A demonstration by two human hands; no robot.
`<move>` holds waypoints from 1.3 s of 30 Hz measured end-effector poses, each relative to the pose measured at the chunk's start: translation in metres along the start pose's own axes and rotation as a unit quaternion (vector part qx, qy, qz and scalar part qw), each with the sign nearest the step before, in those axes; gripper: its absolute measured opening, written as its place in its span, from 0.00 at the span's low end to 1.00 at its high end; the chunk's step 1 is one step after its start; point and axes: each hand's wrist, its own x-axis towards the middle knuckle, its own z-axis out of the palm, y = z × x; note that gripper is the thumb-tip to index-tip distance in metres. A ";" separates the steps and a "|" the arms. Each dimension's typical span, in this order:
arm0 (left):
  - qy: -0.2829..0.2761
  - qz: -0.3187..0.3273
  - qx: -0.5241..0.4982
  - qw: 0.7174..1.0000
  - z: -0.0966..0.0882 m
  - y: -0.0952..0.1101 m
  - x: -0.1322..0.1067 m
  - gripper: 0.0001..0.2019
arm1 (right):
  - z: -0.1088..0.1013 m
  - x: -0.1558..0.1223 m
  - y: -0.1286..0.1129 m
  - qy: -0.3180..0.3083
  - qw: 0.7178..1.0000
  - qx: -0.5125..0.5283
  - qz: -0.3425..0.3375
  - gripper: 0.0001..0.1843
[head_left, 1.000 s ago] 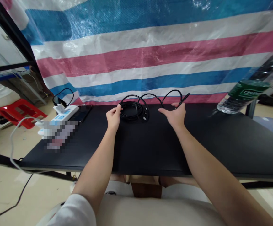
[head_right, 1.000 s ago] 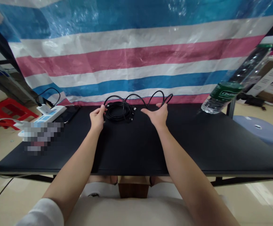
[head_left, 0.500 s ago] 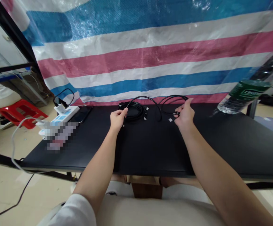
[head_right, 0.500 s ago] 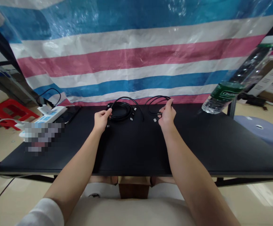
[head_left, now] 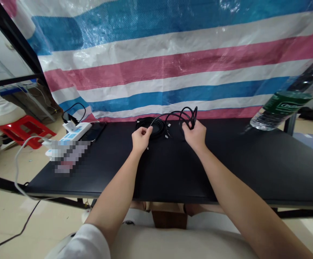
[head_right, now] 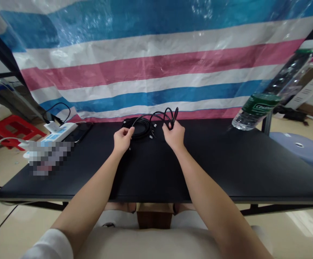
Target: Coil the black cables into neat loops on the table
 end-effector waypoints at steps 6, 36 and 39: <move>-0.105 -0.072 -0.086 0.988 0.007 0.001 -0.008 0.17 | -0.008 -0.001 -0.008 -0.172 0.943 0.271 0.088 0.27; 0.128 -0.095 -0.141 0.977 0.006 -0.021 0.019 0.19 | 0.093 0.006 -0.021 -0.147 0.965 -0.215 0.007 0.14; 0.080 -0.114 0.061 0.988 0.003 -0.018 0.016 0.25 | 0.102 0.011 -0.023 -0.173 0.947 -0.261 0.069 0.15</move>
